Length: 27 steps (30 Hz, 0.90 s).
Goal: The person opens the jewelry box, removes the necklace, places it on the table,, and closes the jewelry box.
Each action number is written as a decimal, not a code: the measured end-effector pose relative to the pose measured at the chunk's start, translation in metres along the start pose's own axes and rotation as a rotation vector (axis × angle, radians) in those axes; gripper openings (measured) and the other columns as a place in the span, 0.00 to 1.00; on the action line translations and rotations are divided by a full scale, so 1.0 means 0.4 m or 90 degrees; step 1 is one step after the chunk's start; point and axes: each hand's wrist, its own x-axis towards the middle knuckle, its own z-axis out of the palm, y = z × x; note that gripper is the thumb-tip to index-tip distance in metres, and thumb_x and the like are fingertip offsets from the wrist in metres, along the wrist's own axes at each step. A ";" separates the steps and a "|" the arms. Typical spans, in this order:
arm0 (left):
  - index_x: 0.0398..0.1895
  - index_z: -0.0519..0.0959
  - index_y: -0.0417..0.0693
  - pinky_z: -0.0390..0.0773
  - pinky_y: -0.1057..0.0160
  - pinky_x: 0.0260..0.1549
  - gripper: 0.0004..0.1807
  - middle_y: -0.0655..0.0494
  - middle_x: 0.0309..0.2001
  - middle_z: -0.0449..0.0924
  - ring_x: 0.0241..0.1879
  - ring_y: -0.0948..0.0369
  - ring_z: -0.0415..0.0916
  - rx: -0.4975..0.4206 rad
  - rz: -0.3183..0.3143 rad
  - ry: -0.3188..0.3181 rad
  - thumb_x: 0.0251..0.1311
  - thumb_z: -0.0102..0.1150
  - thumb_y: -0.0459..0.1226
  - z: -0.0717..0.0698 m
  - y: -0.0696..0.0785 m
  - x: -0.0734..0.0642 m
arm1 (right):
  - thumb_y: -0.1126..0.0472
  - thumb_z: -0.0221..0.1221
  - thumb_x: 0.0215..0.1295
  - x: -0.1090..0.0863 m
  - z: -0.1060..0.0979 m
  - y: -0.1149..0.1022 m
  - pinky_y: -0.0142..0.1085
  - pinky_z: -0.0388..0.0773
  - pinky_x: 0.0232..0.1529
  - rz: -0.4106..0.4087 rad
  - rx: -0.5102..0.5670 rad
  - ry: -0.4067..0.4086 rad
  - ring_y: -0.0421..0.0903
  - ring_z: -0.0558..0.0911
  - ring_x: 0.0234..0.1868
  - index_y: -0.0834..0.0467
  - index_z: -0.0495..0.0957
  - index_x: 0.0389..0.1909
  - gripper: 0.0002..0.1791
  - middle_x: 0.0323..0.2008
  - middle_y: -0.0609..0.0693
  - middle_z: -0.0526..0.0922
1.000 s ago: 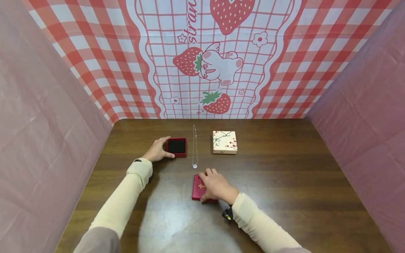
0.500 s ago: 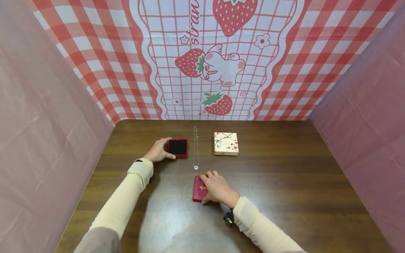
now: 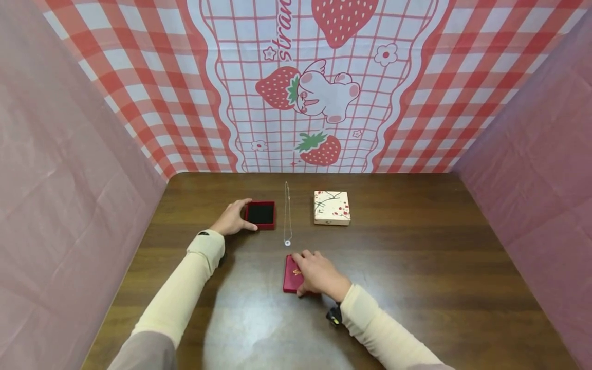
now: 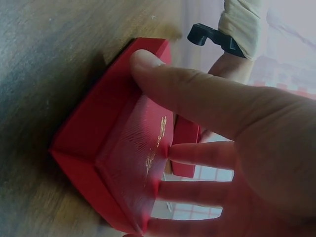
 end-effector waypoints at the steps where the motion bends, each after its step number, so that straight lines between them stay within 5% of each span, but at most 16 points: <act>1: 0.72 0.60 0.43 0.57 0.45 0.72 0.51 0.39 0.71 0.61 0.72 0.42 0.54 0.000 0.000 -0.001 0.44 0.77 0.41 0.000 0.000 -0.001 | 0.51 0.80 0.33 -0.001 0.000 -0.002 0.53 0.76 0.56 -0.003 -0.004 -0.002 0.60 0.77 0.53 0.60 0.71 0.63 0.51 0.55 0.60 0.78; 27: 0.72 0.60 0.43 0.57 0.46 0.72 0.51 0.39 0.71 0.61 0.72 0.42 0.54 -0.001 -0.003 -0.005 0.44 0.77 0.41 -0.003 0.005 0.003 | 0.53 0.80 0.29 -0.002 0.028 0.004 0.55 0.75 0.56 0.015 0.059 0.017 0.59 0.73 0.56 0.58 0.68 0.65 0.54 0.56 0.59 0.76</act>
